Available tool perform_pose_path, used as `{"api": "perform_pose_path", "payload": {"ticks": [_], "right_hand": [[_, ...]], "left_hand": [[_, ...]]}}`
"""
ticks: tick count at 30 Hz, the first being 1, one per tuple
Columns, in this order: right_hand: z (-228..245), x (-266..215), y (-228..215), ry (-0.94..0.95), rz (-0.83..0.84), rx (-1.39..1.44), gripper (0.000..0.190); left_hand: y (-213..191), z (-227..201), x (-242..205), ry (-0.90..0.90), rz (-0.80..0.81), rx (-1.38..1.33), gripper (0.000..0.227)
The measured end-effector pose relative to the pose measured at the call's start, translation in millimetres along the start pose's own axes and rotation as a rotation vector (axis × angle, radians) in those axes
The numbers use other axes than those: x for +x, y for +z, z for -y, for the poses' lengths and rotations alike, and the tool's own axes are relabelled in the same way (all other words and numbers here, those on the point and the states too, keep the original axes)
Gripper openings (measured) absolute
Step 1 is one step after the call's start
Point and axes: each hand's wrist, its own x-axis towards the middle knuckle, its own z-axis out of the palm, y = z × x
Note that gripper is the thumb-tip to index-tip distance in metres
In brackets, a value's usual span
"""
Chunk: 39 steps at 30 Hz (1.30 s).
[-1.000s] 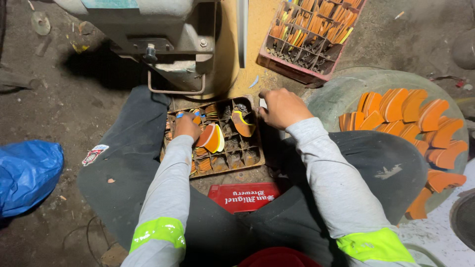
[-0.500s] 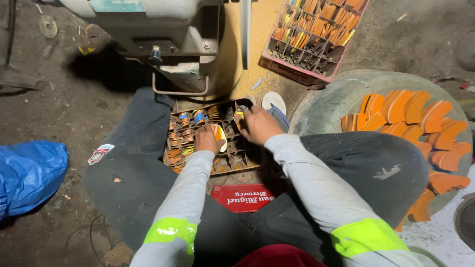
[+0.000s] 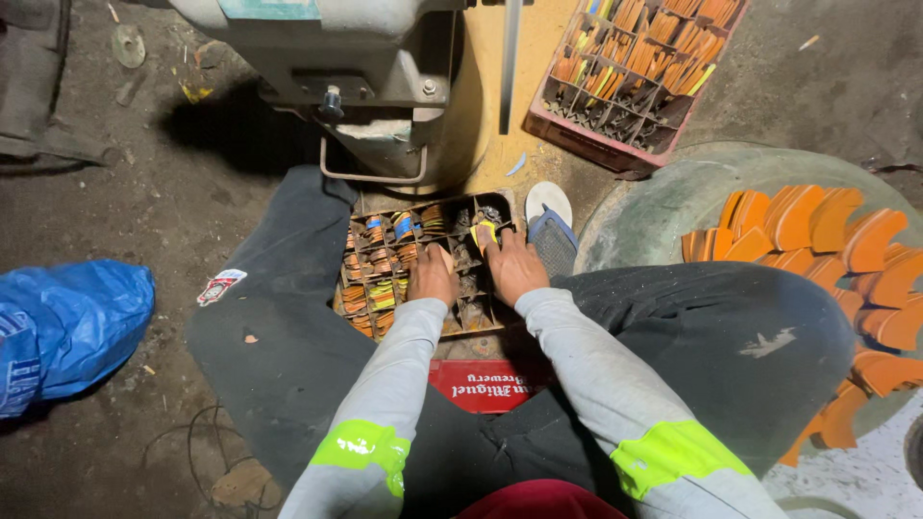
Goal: The person sits on the floor and repeatedly presses small orange and yellow plastic pieces against a vertical grinding wheel to smooth their edges. They pick up pieces from a compartmentalized tray, smooth them, and place them into a pink basket.
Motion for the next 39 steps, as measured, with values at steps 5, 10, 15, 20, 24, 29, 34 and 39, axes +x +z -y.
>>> {"api": "perform_pose_path", "payload": {"ticks": [5, 10, 15, 20, 24, 29, 34, 39], "right_hand": [[3.1, 0.0, -8.0, 0.013, 0.037, 0.011, 0.067], [3.3, -1.5, -10.4, 0.024, 0.049, 0.034, 0.061], [1.4, -0.4, -6.3, 0.018, 0.013, 0.08, 0.064], [-3.2, 3.1, -0.1, 0.028, 0.03, 0.054, 0.058], [-4.0, 3.1, 6.2, 0.025, 0.071, -0.022, 0.05], [-6.5, 2.9, 7.9, 0.035, 0.074, -0.033, 0.039], [-5.6, 3.9, 3.1, 0.005, 0.025, 0.024, 0.061], [-4.5, 4.6, -0.8, 0.069, 0.169, 0.032, 0.052]], "left_hand": [[5.3, -6.2, -8.1, -0.185, 0.169, -0.075, 0.059], [-4.6, -18.2, -14.3, -0.231, 0.277, 0.023, 0.061], [0.6, -19.9, -18.2, -0.197, 0.221, 0.134, 0.044], [10.5, -10.5, -11.7, -0.26, 0.301, 0.124, 0.035], [13.3, -6.0, -11.4, -0.21, 0.337, 0.063, 0.038], [3.0, -6.1, -17.7, -0.162, 0.38, 0.082, 0.044], [-16.7, 8.3, -17.8, -0.089, 0.384, 0.161, 0.052], [-23.8, 14.7, -13.4, 0.057, 0.304, 0.138, 0.047]]}}
